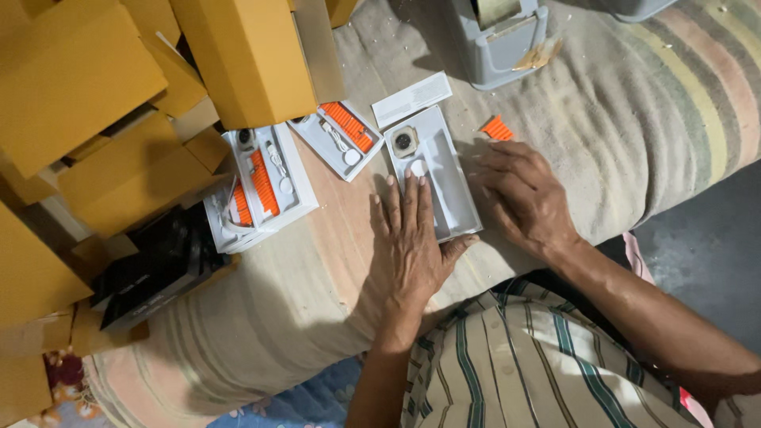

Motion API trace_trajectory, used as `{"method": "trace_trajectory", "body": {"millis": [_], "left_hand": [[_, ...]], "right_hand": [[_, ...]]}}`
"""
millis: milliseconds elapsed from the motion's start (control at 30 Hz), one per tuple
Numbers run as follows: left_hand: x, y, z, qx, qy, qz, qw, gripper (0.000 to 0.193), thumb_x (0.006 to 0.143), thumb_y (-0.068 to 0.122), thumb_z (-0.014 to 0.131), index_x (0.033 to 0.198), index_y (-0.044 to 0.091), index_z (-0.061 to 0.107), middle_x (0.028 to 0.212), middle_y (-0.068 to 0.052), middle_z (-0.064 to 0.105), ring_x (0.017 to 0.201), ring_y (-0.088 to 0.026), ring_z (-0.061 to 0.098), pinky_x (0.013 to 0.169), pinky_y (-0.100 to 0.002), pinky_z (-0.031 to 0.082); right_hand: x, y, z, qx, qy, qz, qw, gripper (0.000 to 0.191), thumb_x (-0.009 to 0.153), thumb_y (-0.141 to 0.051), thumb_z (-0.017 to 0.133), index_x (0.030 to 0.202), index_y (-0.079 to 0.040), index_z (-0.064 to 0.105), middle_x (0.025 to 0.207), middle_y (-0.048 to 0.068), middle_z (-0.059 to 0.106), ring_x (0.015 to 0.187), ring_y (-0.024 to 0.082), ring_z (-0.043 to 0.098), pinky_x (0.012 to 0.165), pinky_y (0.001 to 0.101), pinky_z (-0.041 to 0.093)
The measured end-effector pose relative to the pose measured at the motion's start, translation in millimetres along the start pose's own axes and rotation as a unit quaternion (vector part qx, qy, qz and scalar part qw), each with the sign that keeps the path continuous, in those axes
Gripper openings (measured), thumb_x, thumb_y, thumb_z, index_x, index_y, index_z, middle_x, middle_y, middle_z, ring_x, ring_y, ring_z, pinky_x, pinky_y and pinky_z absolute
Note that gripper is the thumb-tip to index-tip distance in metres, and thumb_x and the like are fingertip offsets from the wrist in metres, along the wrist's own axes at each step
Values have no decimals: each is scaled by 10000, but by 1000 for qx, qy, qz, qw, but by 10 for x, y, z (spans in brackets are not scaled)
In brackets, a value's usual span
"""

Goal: The person packs smartwatch kits while seated on the floor. They arrange an orange watch band, charging cable, and watch into a white plastic tray, place the tray into a cardboard box, add a paper insert, close the box, and set it aside with other packed boxes.

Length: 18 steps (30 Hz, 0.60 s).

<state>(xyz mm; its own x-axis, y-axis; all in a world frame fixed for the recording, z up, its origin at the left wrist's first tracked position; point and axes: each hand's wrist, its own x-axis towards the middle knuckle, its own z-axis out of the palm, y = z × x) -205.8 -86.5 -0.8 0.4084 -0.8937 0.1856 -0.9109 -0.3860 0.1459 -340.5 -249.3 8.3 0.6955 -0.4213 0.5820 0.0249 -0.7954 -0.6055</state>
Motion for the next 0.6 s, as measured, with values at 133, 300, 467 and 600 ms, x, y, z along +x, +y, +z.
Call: {"method": "trace_trajectory", "body": {"millis": [133,300,467,600], "left_hand": [[53,-25,39,-4,-20,15,1000,1173,854,847,429,1569,-79,356,1701,-221,267,1596,-418,126,1275,-629,48],[111,-30,110,27,-38,10,999,1238,790,895,419,1524,-101,363,1675,-208,275,1589,-392,112,1260,-648,33],[115,-43,124,19,-19,17,999,1301,776,917,436,1547,-127,336,1687,-241,277,1603,-395,102,1275,-628,20],[169,-88,92,-38,-23,14,999,1387,719,950,458,1569,-135,304,1671,-297,259,1599,-356,144,1274,-629,27]], "right_hand": [[-124,-68,-89,-31,26,29,999,262,833,10,697,1093,-16,679,1291,138,663,1357,372,553,1190,527,435],[-331,-113,-107,-32,9,49,998,267,851,1,709,1116,-29,699,1280,131,668,1361,367,545,1176,520,442],[-487,-119,-121,-29,-8,52,998,265,841,-7,711,1104,-27,691,1279,139,660,1379,362,537,1168,514,452],[-548,-127,-223,-47,20,50,997,290,798,-11,702,1087,-42,693,1274,141,656,1369,367,526,1197,543,412]]}}
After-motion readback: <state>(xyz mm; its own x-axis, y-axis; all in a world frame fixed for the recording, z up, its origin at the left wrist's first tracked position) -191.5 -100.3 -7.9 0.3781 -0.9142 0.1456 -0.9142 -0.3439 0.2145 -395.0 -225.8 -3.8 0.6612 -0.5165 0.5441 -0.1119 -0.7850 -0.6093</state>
